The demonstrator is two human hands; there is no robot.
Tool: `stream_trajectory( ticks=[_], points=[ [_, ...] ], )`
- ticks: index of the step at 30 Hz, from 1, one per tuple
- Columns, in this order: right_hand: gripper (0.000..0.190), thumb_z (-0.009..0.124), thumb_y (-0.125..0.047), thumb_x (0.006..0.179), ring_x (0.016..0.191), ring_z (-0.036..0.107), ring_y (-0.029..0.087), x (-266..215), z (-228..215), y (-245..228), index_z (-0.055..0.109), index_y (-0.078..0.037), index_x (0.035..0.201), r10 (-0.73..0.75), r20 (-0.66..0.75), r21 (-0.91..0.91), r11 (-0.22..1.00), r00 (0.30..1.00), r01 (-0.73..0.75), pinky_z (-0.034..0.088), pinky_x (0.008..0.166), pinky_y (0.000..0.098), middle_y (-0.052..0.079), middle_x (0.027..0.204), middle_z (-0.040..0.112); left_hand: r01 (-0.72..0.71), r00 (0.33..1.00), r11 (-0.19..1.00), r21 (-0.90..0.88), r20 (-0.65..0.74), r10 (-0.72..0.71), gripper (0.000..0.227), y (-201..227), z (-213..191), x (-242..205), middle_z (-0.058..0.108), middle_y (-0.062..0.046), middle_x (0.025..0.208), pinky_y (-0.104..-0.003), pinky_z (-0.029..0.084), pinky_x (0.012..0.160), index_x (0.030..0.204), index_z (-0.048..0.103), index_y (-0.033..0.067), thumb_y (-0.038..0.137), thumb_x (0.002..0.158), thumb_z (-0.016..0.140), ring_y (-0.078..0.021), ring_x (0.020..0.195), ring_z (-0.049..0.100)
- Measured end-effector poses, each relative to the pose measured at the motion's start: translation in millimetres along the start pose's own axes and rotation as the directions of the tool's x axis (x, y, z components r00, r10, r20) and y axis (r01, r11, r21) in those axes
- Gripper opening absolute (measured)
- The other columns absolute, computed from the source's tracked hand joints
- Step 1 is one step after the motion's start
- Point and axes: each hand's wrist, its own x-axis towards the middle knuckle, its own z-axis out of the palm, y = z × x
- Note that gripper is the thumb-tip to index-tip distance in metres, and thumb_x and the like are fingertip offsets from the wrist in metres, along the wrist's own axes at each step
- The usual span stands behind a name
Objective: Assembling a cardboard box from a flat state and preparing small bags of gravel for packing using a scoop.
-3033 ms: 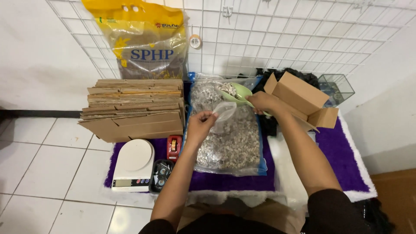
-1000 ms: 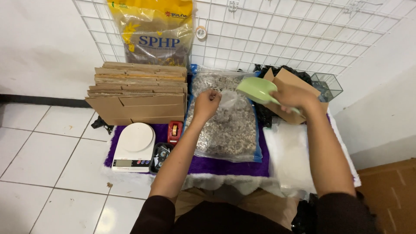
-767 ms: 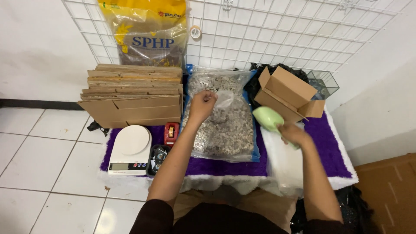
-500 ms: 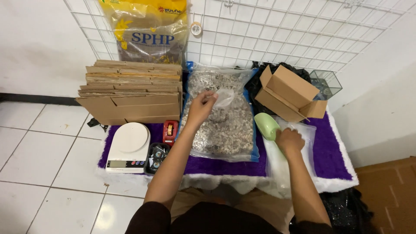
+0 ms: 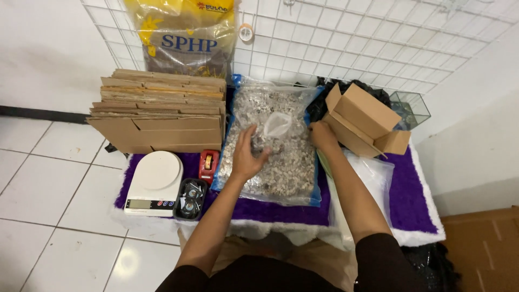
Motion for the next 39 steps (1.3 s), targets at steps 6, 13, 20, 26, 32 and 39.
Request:
stream_trajectory(
  ticks=[6,13,20,26,32,39],
  points=[
    [0.022,0.063,-0.016,0.095,0.093,0.073,0.036,24.2,10.2,22.7,0.076,-0.004,0.109,0.047,-0.026,0.056,0.997,0.999,-0.045,0.062,0.067,0.0440,0.023,0.099,0.073,0.109,0.969,0.983,0.149,0.204,-0.139,0.122,20.5,-6.8,9.9,0.055,-0.027,0.145,-0.052,0.027,0.119,0.161,0.021,0.0041,0.041,0.069,0.091,-0.0414,0.136,0.051],
    [0.016,0.065,-0.006,0.090,0.072,0.073,0.035,48.2,25.3,7.8,0.075,0.004,0.083,0.005,-0.084,-0.103,0.995,0.996,-0.014,0.059,0.053,0.0388,0.025,0.075,0.071,0.165,0.953,0.967,0.196,0.222,-0.208,0.097,0.8,2.5,14.3,0.060,-0.016,0.141,-0.045,0.025,0.119,0.158,0.036,0.0092,0.035,0.079,0.086,-0.0307,0.135,0.052],
    [0.047,0.058,-0.009,0.099,0.126,0.060,0.036,4.8,-45.3,-94.0,0.057,-0.007,0.146,-0.065,-0.094,0.288,0.954,0.993,0.090,0.050,0.109,0.0480,0.023,0.140,0.059,0.098,0.977,0.980,0.172,0.171,-0.128,0.068,-36.5,16.4,14.0,0.066,-0.004,0.113,-0.043,0.039,0.106,0.125,0.064,0.0130,0.047,0.071,0.089,-0.0247,0.116,0.060],
    [0.061,0.059,-0.006,0.092,0.138,0.043,0.053,-73.8,-74.9,-148.5,0.043,0.005,0.150,-0.307,0.096,0.669,0.724,0.947,0.167,0.035,0.116,0.0629,0.037,0.148,0.046,0.173,0.962,0.973,0.153,0.187,-0.201,0.062,-38.2,19.0,20.6,0.069,-0.003,0.110,-0.042,0.041,0.105,0.119,0.066,0.0149,0.045,0.070,0.090,-0.0241,0.115,0.063],
    [0.032,0.063,-0.019,0.105,0.121,0.062,0.035,-51.8,-14.2,-114.7,0.067,-0.007,0.135,-0.220,-0.196,0.680,0.672,0.956,0.294,0.051,0.102,0.0522,0.016,0.126,0.070,0.248,0.934,0.968,0.038,0.256,-0.249,0.065,-17.9,5.8,31.7,0.073,-0.015,0.118,-0.049,0.046,0.106,0.123,0.069,0.0089,0.040,0.071,0.091,-0.0361,0.122,0.064],
    [0.023,0.065,-0.023,0.100,0.094,0.072,0.026,-49.7,28.0,-86.9,0.073,-0.012,0.119,-0.054,-0.408,0.650,0.683,0.911,0.332,0.057,0.081,0.0419,0.012,0.098,0.074,0.212,0.973,0.963,-0.165,0.123,-0.193,0.043,-17.6,7.3,39.9,0.073,-0.022,0.114,-0.051,0.056,0.092,0.125,0.071,0.0047,0.027,0.090,0.081,-0.0422,0.115,0.066]
  ],
)
